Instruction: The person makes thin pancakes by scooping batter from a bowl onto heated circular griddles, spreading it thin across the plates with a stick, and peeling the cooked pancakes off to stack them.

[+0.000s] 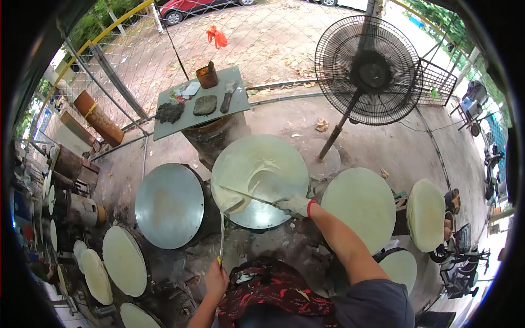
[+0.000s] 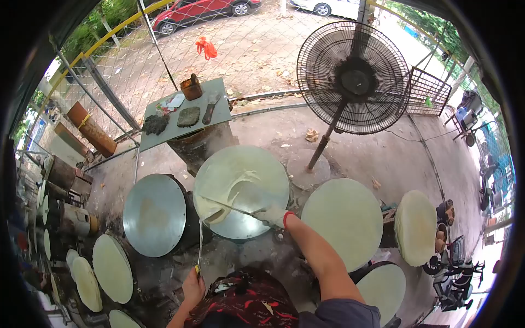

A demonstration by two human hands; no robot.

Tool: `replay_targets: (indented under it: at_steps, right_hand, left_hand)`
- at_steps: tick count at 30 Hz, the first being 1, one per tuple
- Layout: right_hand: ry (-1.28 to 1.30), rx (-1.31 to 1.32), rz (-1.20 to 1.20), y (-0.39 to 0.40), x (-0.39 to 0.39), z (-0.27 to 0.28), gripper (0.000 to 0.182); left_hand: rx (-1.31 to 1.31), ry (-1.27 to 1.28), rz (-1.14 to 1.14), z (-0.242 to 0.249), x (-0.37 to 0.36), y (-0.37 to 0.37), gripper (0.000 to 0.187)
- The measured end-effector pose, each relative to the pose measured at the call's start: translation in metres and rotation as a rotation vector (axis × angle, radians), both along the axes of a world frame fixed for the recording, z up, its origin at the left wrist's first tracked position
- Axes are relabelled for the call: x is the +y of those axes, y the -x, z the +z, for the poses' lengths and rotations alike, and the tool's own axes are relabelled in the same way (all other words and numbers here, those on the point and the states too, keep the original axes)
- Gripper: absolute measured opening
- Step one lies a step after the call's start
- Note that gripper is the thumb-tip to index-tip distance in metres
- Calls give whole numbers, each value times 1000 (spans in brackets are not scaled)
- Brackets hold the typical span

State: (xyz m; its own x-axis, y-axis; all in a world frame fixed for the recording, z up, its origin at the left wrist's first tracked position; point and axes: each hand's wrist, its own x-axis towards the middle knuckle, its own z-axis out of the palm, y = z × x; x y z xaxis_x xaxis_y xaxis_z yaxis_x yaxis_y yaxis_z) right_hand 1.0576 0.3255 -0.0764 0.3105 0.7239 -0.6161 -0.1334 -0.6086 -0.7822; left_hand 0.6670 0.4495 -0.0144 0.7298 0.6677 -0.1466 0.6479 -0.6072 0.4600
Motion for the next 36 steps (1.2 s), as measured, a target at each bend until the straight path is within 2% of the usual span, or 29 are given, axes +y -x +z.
replay_targets:
  at_steps: [1, 2, 5, 6, 7, 9, 10, 13, 14, 17, 18, 20, 21, 23, 25, 26, 29, 31, 33, 35, 36]
  right_hand:
    - [-34, 35, 13, -1, -7, -16, 41]
    - [-81, -82, -44, -1, -14, -17, 37]
    - [-313, -40, -717, 14, -34, -15, 33]
    - [-240, -317, -610, 18, -33, -34, 32]
    - [-227, -246, -518, 29, -40, -39, 32]
    - [-199, -100, -330, 73, -38, 17, 32]
    - [-7, 120, -269, 79, -40, 16, 35]
    - [-269, 348, -547, 124, -57, -20, 37]
    - [-328, 219, -740, 152, -52, -1, 38]
    - [-195, 276, -1027, 229, -22, -7, 39]
    - [-57, 175, -884, 249, 4, -9, 40]
    - [-308, 233, -675, 278, 63, 11, 42]
    - [-322, 179, -620, 279, 99, -18, 42]
    - [-306, 51, -671, 283, 141, -40, 39]
    - [-240, -100, -888, 293, 158, -22, 35]
    - [-250, -164, -986, 298, 156, -69, 38]
    - [89, -438, -1129, 359, 178, -12, 40]
    - [86, -404, -1129, 368, 211, -13, 40]
    - [82, -437, -891, 349, 213, -15, 38]
    - [0, -285, -1027, 330, 191, -18, 36]
    - [-2, -290, -1028, 329, 192, -18, 36]
  left_hand:
    - [-5, -7, -7, 2, 1, 1, 35]
    - [-8, -13, -14, 4, 2, 4, 35]
    - [-65, -34, -64, 6, 10, 7, 35]
    - [-76, -35, -85, 4, 13, 9, 35]
    - [-87, -37, -107, 2, 19, 12, 35]
    - [-114, -28, -137, 0, 30, 18, 35]
    - [-131, -18, -149, 0, 36, 21, 34]
    - [-243, 62, -194, 6, 57, 35, 32]
    - [-296, 96, -208, 8, 65, 41, 31]
    - [-384, 283, -143, 18, 89, 67, 30]
    - [-396, 317, -142, 15, 101, 78, 29]
    - [-425, 379, -127, 12, 127, 97, 28]
    - [-435, 534, -58, 21, 137, 104, 28]
    - [-436, 843, 86, 50, 153, 120, 28]
    - [-556, 972, 132, 49, 168, 146, 27]
    - [-580, 1046, 177, 61, 174, 160, 26]
    - [-681, 1145, 240, 54, 194, 197, 26]
    - [-724, 1205, 328, 55, 199, 215, 26]
    - [-749, 1231, 353, 53, 202, 226, 28]
    - [-779, 1300, 311, 44, 208, 242, 30]
    - [-773, 1315, 338, 40, 209, 247, 31]
